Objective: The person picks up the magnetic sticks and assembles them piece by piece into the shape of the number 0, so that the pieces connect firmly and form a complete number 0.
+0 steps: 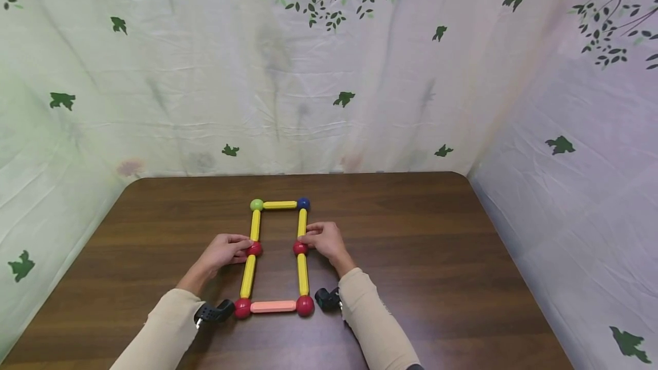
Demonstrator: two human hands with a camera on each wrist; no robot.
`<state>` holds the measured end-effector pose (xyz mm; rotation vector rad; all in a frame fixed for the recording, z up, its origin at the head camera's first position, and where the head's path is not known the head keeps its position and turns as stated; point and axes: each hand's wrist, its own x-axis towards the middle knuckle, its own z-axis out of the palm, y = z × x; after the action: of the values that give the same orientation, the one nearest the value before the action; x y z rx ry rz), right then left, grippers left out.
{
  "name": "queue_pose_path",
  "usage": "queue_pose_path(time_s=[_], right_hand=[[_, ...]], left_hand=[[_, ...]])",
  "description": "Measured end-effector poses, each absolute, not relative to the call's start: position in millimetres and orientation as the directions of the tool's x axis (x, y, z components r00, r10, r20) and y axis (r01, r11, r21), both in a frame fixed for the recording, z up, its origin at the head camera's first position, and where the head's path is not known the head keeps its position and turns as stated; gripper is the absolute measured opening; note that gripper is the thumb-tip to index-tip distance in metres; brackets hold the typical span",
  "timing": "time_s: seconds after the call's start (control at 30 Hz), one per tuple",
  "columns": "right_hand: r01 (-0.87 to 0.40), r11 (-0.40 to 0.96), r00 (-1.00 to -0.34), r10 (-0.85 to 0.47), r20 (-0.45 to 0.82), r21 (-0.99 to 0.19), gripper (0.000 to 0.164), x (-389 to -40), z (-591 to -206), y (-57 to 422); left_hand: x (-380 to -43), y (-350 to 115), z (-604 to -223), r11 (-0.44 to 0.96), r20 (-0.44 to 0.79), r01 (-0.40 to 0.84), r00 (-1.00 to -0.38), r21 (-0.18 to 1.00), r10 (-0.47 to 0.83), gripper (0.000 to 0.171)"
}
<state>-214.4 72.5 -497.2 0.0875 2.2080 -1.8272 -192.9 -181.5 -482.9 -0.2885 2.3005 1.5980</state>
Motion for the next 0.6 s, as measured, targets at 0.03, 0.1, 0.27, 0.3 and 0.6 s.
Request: queue_pose_path(time_s=[0.03, 0.1, 0.27, 0.3, 0.6], right_hand=[[0.220, 0.202, -0.960, -0.126, -0.248, -0.954, 0.037, -214.4, -497.2, 72.5], [0.226, 0.207, -0.960, -0.119, -0.254, -0.952, 0.036, -214.6, -496.9, 72.6], [0.226, 0.223, -0.961, -0.108, -0.255, -0.948, 0.034, -215.2, -497.2, 72.9], [0.227, 0.224, -0.961, -0.108, -0.255, -0.948, 0.035, -215.3, -497.6, 73.0], [0.227, 0.225, -0.960, -0.112, -0.257, -0.948, 0.035, -216.9, -498.5, 72.9]], left_hand=[[-192.7, -182.0, -482.7, 0.353, -0.374, -0.342, -0.927, 0.871, 0.023, 0.030], [-192.5, -182.7, -482.0, 0.351, -0.377, -0.347, -0.926, 0.870, 0.020, 0.030], [-192.4, -185.2, -480.1, 0.354, -0.381, -0.352, -0.924, 0.867, 0.015, 0.032], [-192.1, -185.5, -480.0, 0.358, -0.380, -0.349, -0.925, 0.866, 0.016, 0.032], [-193.3, -188.0, -482.6, 0.365, -0.387, -0.356, -0.922, 0.860, 0.014, 0.032]])
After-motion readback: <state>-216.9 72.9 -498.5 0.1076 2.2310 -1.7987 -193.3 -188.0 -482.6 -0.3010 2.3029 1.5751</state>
